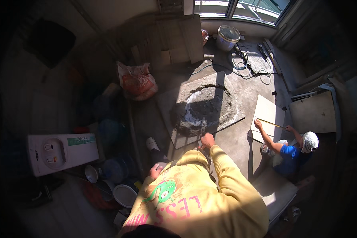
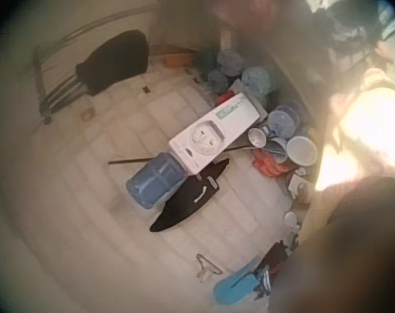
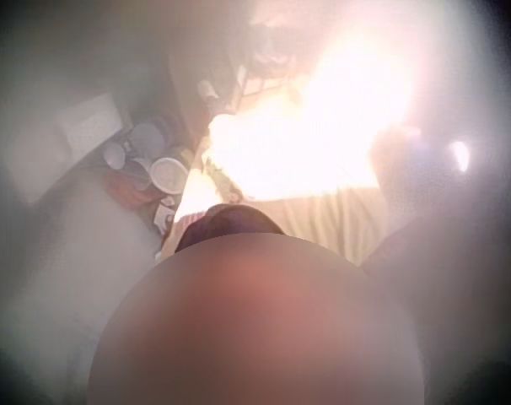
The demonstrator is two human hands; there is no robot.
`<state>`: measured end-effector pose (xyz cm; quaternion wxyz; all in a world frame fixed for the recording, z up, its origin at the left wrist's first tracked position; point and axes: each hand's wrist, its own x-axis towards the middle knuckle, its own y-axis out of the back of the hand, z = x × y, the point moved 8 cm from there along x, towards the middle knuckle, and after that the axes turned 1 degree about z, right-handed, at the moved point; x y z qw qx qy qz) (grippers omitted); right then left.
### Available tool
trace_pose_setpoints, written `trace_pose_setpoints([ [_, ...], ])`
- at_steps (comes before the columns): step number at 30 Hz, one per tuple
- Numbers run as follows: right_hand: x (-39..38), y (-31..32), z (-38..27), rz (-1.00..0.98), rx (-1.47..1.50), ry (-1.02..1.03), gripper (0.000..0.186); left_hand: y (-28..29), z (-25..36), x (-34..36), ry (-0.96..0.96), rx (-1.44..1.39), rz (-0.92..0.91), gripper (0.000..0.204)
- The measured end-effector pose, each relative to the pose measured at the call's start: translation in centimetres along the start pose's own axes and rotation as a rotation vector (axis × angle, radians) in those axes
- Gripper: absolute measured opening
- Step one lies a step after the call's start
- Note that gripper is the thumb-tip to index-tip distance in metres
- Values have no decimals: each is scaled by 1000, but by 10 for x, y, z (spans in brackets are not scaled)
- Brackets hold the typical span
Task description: The person attaches a cutting disc to an angle grinder, then uses the grinder on a metal piece. Later, the person sits on the floor and mixes a pile of cement with a trowel.
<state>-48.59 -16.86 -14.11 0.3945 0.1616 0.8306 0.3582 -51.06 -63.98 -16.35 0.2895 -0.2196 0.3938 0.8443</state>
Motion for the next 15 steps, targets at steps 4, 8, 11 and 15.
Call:
trace_pose_setpoints([
  [4, -59, -35, 104, 223, 255, -524, 36, 99, -62, 93, -18, -36, -281, 69],
  [8, -124, -84, 72, 128, 314, -760, 37, 196, -103, 144, -66, 234, -349, 52],
  [11, -147, -139, -28, -73, 201, -420, 38, 235, -117, 171, -158, 525, -416, 52],
  [15, -171, -169, -68, 21, 462, -543, 41, 238, -130, 186, -151, 666, -642, 53],
])
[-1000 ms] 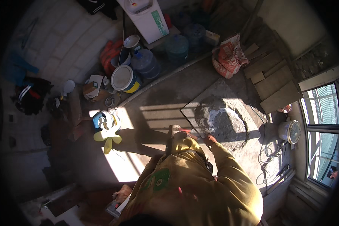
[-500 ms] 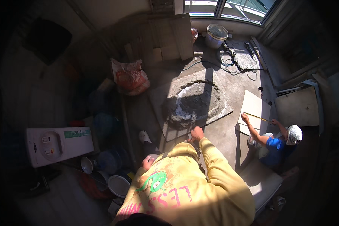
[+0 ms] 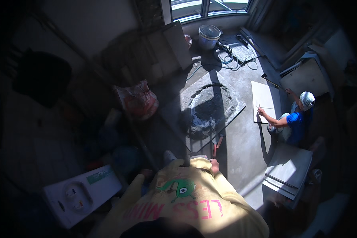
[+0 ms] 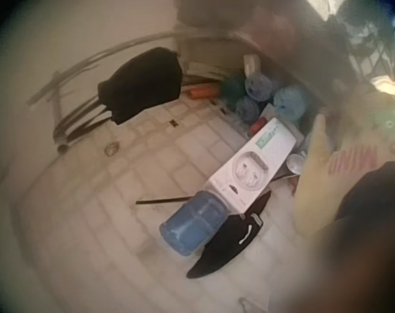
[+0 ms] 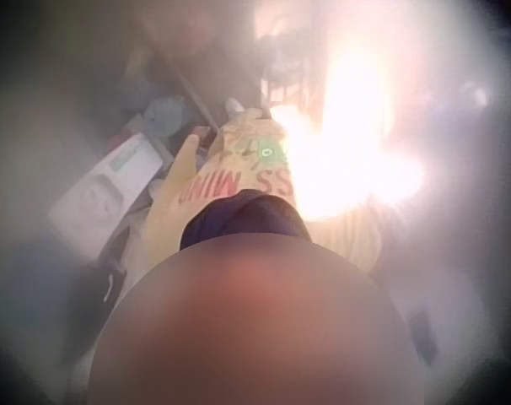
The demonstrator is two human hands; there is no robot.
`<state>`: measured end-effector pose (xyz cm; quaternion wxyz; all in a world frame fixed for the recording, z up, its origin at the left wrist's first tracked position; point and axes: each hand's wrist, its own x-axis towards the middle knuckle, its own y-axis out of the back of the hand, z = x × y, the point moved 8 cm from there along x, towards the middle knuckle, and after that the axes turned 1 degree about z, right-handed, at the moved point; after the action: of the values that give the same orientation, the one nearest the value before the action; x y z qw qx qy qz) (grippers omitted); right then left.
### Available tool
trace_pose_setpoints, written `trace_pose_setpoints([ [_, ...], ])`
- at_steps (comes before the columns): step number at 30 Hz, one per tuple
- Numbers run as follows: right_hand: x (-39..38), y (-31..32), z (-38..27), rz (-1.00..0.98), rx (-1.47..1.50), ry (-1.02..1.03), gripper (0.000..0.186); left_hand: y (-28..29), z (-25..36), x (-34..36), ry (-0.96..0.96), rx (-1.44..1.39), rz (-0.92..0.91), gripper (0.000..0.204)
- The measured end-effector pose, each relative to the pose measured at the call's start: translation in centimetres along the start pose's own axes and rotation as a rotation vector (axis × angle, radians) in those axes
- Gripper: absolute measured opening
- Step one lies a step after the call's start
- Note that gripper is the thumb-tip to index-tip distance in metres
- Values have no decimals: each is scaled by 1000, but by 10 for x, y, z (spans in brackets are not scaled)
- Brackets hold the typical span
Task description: The person attaches a cutting disc to an angle grinder, then uses the grinder on a metal piece. Later, the person sits on the floor and mixes a pile of cement with a trowel.
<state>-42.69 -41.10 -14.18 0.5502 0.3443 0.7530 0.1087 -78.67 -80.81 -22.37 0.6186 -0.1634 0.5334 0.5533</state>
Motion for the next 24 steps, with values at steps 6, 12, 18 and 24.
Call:
trace_pose_setpoints([
  [6, 31, 17, -9, 90, -82, 152, 33, 59, 56, 57, 37, -371, 211, 55],
  [12, 75, 16, -36, 168, -102, -7, 36, 166, 67, 67, 97, -374, 544, 56],
  [18, 120, -26, -127, 67, -97, 91, 41, 240, 24, 101, 181, -403, 449, 52],
  [24, 147, -71, -229, 58, 132, 5, 36, 385, -8, 158, 117, -473, 353, 46],
])
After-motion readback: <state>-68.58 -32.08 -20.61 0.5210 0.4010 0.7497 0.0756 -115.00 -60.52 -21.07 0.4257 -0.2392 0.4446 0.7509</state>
